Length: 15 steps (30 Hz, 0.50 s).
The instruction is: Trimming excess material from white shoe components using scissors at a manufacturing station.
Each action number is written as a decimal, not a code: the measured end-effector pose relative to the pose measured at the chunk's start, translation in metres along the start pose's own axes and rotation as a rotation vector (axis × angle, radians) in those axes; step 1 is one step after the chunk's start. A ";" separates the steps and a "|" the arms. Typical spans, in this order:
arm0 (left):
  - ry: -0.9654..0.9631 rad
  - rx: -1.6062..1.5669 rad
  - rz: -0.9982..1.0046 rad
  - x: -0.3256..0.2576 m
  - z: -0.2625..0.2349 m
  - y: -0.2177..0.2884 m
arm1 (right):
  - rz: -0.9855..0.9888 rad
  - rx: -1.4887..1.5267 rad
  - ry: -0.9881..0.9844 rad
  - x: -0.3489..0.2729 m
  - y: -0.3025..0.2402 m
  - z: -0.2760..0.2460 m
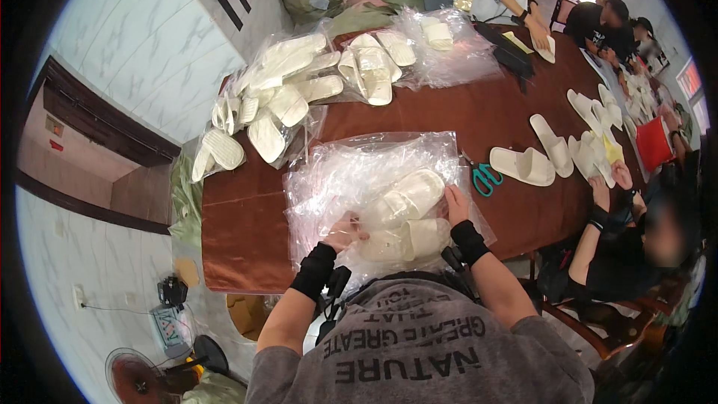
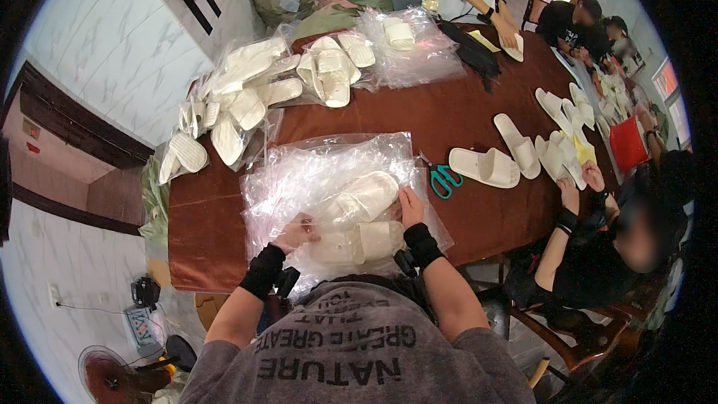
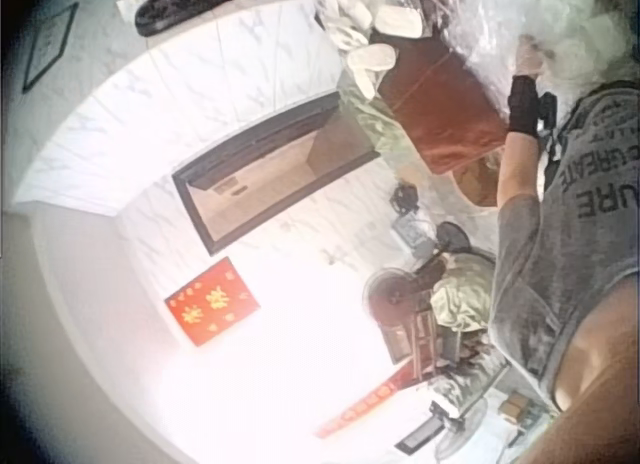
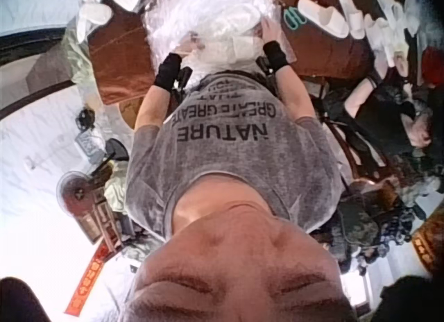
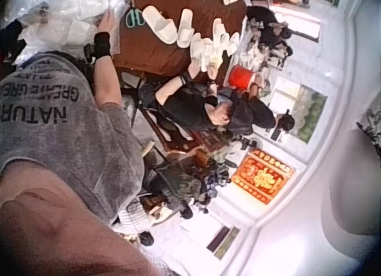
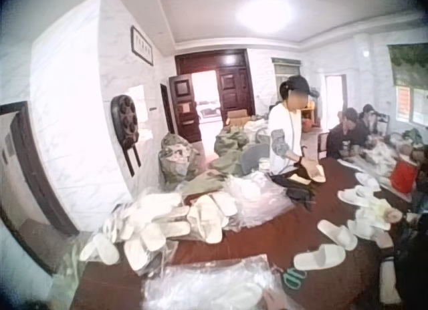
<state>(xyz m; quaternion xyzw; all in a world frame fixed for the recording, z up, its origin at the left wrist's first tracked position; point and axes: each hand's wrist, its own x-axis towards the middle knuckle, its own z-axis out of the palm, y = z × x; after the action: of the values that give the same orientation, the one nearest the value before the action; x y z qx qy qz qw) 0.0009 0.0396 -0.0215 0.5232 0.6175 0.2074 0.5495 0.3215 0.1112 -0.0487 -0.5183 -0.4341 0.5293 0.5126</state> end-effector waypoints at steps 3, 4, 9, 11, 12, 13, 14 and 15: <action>-0.018 -0.006 0.033 -0.010 0.010 0.009 | 0.136 0.071 -0.058 -0.001 -0.001 -0.007; -0.034 -0.047 0.009 -0.014 0.014 0.013 | 0.107 -0.009 -0.022 -0.002 -0.003 -0.006; -0.097 0.095 0.087 -0.025 0.022 0.005 | -0.107 -0.271 -0.020 -0.006 -0.015 0.001; -0.187 -0.118 0.041 -0.027 0.022 0.025 | -0.036 -0.274 -0.003 -0.002 -0.008 -0.006; -0.178 -0.119 0.039 -0.030 0.017 0.022 | -0.037 -0.271 -0.011 -0.003 -0.008 -0.003; -0.149 -0.185 0.053 -0.035 0.009 0.014 | -0.011 -0.252 -0.012 -0.003 -0.007 -0.001; -0.119 -0.251 0.067 -0.041 0.000 0.005 | 0.016 -0.233 -0.013 -0.004 -0.006 0.003; -0.115 -0.253 0.067 -0.047 -0.009 0.001 | 0.015 -0.234 -0.018 -0.004 -0.006 0.005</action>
<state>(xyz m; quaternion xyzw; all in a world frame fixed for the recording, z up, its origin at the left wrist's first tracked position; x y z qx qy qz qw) -0.0140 0.0018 0.0036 0.4808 0.5362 0.2715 0.6384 0.3171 0.1086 -0.0421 -0.5732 -0.4935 0.4834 0.4407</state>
